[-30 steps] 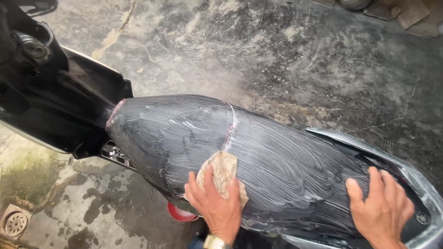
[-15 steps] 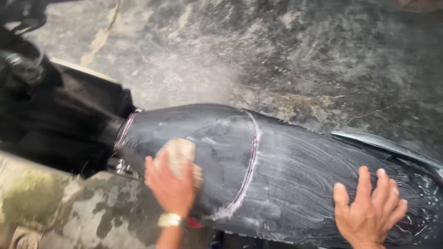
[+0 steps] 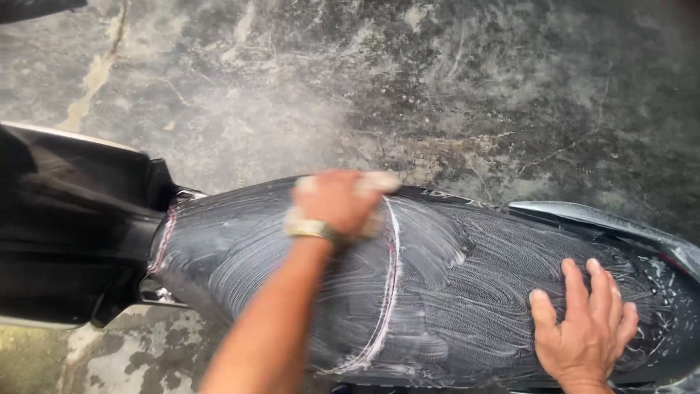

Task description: The person scrubs the black seat of a motorcycle with a soapy cloth. They work methodically from the front to the back of the seat, applying pressure to clean the surface.

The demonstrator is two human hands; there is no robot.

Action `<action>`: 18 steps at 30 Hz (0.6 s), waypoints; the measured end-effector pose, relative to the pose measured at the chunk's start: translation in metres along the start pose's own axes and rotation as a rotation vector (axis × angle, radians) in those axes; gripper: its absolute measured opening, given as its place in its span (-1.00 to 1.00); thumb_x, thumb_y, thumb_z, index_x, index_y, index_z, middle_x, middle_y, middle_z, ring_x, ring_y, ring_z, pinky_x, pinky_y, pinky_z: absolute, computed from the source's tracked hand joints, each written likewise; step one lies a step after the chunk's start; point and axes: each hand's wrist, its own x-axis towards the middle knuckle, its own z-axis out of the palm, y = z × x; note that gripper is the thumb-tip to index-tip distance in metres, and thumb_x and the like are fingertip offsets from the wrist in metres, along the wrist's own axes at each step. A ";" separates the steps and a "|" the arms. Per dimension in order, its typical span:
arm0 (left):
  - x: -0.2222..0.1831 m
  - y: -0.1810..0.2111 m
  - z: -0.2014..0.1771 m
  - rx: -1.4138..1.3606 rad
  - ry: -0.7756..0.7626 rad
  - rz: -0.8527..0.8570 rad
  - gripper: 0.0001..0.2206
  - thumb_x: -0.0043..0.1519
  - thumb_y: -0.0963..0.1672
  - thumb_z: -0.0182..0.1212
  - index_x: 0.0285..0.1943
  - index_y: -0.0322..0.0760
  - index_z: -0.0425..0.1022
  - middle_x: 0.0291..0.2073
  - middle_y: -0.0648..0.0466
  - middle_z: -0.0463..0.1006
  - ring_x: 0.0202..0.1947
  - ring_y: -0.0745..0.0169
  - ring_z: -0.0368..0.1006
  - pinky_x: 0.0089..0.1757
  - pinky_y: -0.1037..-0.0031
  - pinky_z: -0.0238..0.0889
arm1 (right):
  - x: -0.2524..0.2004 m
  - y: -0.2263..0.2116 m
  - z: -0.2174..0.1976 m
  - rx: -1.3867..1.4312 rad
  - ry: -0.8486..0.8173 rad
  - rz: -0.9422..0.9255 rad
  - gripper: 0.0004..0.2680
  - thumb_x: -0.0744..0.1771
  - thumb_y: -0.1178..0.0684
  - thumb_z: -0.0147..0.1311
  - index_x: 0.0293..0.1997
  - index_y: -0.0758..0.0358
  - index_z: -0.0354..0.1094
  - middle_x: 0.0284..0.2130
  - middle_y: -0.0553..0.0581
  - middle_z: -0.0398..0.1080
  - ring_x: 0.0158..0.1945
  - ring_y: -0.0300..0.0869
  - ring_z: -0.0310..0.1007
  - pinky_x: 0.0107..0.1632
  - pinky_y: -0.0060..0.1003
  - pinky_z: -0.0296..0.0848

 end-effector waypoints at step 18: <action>-0.091 -0.140 0.001 0.317 0.491 -0.227 -0.64 0.03 0.12 -0.10 -0.06 0.08 0.36 -0.13 0.19 0.41 -0.13 0.04 0.33 -0.31 0.05 0.15 | -0.008 0.009 0.011 -0.031 0.092 -0.068 -0.56 0.27 -0.15 -0.14 0.20 0.29 0.29 0.23 0.37 0.22 0.25 0.17 0.16 0.20 0.15 -0.05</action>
